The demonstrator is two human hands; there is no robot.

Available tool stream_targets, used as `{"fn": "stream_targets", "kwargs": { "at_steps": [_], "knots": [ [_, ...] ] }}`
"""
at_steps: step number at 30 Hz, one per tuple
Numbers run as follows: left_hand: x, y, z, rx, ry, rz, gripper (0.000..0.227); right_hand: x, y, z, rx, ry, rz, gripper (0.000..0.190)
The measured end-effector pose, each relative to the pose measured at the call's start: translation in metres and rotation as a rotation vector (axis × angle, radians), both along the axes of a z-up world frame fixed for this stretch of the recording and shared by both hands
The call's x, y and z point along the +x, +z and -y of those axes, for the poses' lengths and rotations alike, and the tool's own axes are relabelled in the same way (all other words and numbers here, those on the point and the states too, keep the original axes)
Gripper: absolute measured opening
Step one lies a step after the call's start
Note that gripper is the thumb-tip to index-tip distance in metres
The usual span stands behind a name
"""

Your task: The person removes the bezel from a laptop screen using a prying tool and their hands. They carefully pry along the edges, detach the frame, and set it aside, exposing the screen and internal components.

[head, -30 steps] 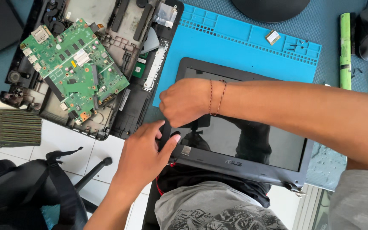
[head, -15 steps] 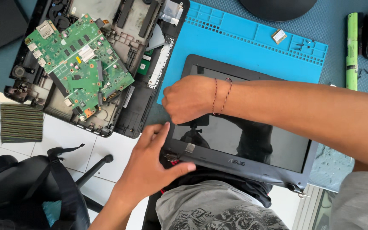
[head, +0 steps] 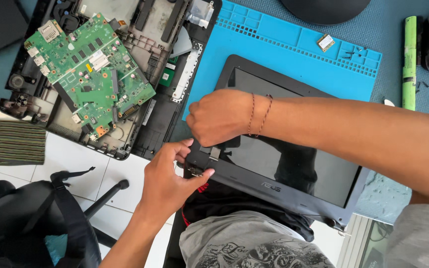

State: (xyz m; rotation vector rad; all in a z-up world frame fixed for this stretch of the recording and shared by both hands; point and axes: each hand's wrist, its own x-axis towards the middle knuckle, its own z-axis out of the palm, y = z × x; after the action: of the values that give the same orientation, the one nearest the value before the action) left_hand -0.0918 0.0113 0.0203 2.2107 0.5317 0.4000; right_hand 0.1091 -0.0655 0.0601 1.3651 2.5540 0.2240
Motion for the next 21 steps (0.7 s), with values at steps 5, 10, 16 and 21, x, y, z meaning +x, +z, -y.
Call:
{"fn": "stream_targets", "kwargs": {
  "at_steps": [5,10,16,21],
  "knots": [
    [-0.001,-0.009,-0.005,0.023,-0.039,0.014,0.060,-0.014,0.000,-0.008,0.028,0.092,-0.111,0.033],
    [-0.001,-0.012,-0.006,0.080,-0.113,0.142,0.048,-0.027,-0.016,-0.007,0.048,0.108,-0.139,0.033],
    [-0.004,-0.023,-0.008,0.037,-0.127,0.271,0.050,-0.035,-0.019,-0.009,-0.001,0.105,-0.126,0.027],
    [-0.001,-0.015,-0.007,0.006,-0.140,0.295,0.049,-0.039,-0.019,-0.008,-0.016,0.067,-0.092,0.023]
  ]
}}
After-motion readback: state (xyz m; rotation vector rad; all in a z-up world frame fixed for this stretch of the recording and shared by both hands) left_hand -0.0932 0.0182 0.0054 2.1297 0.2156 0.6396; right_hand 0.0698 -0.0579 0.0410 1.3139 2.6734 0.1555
